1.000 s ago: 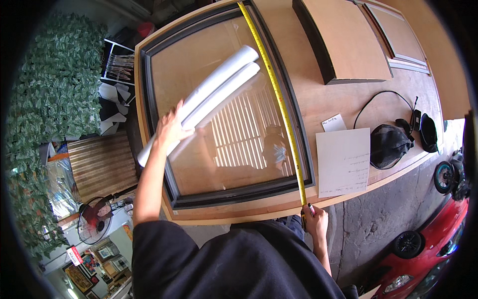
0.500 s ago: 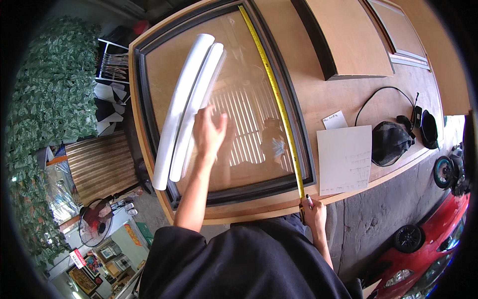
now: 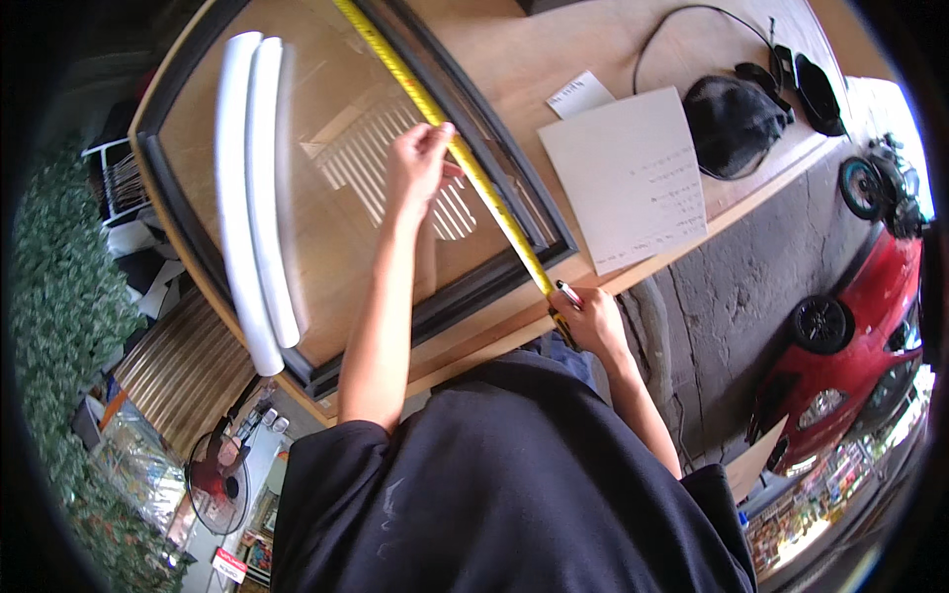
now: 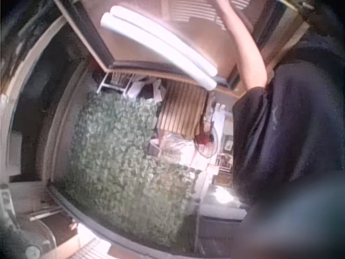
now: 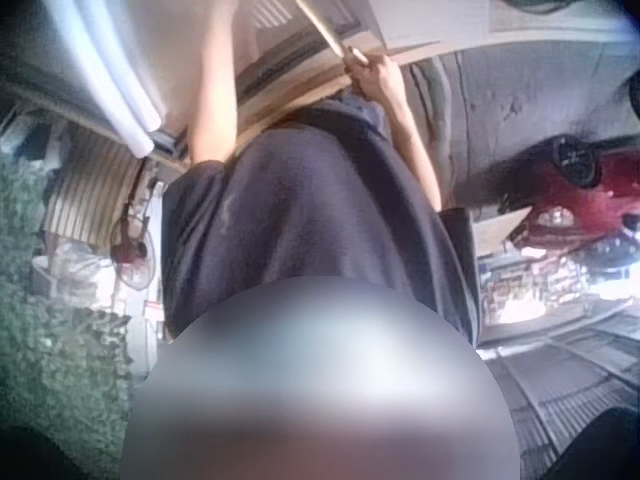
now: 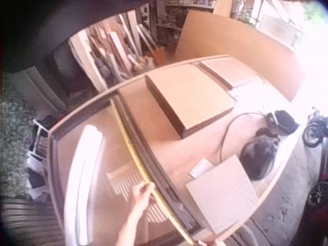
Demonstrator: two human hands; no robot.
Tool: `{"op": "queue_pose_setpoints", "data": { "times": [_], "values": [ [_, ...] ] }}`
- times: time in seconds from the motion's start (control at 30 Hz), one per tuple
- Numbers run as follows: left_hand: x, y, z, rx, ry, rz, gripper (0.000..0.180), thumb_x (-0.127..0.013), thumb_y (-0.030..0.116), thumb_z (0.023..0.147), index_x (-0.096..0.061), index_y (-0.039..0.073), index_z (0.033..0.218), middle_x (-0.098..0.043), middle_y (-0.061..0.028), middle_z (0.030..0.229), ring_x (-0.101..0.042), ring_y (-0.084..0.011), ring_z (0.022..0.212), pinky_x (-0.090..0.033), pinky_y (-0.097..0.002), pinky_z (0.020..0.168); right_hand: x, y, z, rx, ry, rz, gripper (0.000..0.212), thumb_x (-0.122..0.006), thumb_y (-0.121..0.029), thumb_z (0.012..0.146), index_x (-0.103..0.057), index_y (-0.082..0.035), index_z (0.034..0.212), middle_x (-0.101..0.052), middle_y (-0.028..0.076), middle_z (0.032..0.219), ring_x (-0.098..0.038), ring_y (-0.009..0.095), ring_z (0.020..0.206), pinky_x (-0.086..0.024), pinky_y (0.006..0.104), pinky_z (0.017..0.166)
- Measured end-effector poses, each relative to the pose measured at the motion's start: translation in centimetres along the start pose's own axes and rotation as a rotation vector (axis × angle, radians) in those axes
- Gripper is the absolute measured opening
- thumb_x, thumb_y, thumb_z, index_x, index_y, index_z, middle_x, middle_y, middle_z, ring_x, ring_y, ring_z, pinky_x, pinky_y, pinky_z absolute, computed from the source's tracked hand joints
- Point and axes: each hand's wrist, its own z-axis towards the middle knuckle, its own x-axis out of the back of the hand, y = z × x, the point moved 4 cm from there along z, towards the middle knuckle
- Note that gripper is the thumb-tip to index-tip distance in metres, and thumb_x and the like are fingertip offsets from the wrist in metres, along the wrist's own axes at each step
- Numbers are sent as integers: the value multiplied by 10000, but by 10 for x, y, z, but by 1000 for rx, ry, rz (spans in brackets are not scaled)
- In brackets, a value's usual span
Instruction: The person measures several picture frames and boards with a tape measure, records dimensions on a notepad, and moves items between a workbench and a display rack. The person handles frames, boards, a tape measure, and a notepad throughout the sequence.
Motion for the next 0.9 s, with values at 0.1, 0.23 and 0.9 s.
{"op": "queue_pose_setpoints", "data": {
  "times": [0.1,0.23,0.9],
  "values": [
    [-1,-2,3,-21,-20,26,273,-634,321,939,-640,58,865,-630,-4,680,-652,-110,519,-440,-202,408,4,4,2,-66,-60,36,390,-646,-369,841,-689,13,781,-607,234,627,-641,350,579,-496,432,592],
    [0,-1,3,-24,24,35,226,-646,286,931,-652,76,847,-676,-16,718,-652,-102,511,-407,-175,396,0,15,9,-109,-160,123,333,-679,-317,829,-705,14,836,-610,122,584,-574,139,525,-469,342,536],
    [-2,1,3,-79,69,56,241,-667,263,918,-651,64,782,-635,-4,652,-631,-88,495,-379,-184,374,5,17,20,-118,-300,194,406,-641,-412,822,-738,-19,843,-670,146,666,-669,217,625,-526,347,630]
  ]
}}
